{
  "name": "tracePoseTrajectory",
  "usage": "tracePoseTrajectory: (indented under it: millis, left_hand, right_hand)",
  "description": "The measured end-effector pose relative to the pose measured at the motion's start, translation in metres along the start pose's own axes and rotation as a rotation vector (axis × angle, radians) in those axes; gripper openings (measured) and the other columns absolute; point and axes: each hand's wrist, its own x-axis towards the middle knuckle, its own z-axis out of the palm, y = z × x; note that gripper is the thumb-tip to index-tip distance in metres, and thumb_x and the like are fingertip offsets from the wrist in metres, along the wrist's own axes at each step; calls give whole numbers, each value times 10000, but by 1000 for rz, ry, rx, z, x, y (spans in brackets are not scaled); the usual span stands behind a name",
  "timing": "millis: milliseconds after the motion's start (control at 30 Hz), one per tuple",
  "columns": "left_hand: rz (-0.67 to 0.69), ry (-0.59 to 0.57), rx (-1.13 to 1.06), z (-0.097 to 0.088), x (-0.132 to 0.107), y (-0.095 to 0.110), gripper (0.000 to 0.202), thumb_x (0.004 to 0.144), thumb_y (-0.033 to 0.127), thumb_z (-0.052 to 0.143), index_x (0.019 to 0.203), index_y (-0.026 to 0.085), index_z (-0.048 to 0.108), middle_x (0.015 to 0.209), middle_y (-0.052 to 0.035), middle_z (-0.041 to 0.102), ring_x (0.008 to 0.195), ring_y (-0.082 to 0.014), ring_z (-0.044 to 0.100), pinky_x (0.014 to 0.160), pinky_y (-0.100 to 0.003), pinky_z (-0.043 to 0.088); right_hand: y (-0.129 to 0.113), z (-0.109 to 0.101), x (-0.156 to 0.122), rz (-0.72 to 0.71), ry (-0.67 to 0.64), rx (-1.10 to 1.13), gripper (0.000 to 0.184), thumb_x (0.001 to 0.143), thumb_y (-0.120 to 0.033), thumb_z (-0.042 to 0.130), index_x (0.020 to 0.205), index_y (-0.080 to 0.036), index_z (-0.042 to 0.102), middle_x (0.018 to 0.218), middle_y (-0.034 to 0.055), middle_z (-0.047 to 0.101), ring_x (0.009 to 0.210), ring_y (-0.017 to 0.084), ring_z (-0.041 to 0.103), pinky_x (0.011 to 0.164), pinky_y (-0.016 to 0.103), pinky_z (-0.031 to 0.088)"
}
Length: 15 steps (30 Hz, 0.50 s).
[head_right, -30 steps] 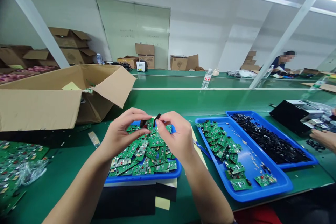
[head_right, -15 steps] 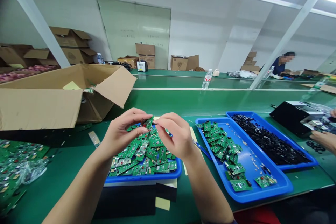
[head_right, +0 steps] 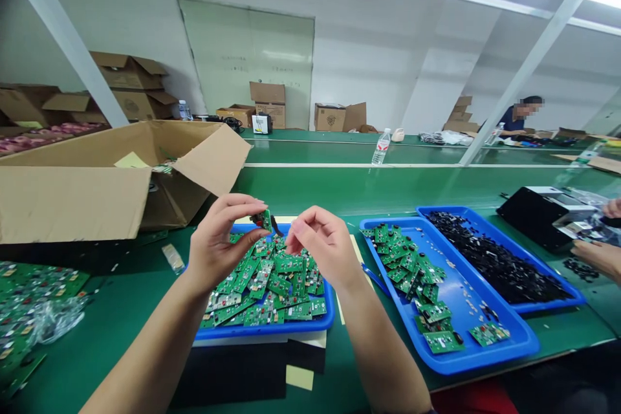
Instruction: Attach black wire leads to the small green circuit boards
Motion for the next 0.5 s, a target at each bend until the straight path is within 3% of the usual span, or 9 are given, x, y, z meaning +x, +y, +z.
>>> tracePoseTrajectory:
  millis: [100,200,500]
  left_hand:
    - [17,1,13,1,0,0,292,784,172,678,1065,212,612,968,-55,595,899,-153,594,769,-287,541]
    - [26,-23,62,1,-1,0,274,790,175,671,1055,221,617,975,-55,600,912,-161,599,775,-298,542]
    - [16,-13,154,5,-3,-1,277,786,178,679,1051,230,619,936,-40,602,843,-145,604,717,-273,544]
  right_hand:
    - [2,1,3,63,26,58,197,817,-369,597,728,-194,574,595,-33,627,488,83,578,474,213,490]
    - [2,4,3,117,-46,31,181,768,-357,648,753,-182,606,596,-23,643,499,96,601,486,222,508]
    - [-7,5,-3,70,-39,-46,143,792,-278,603,691,-177,591,556,-31,609,505,90,583,500,216,503]
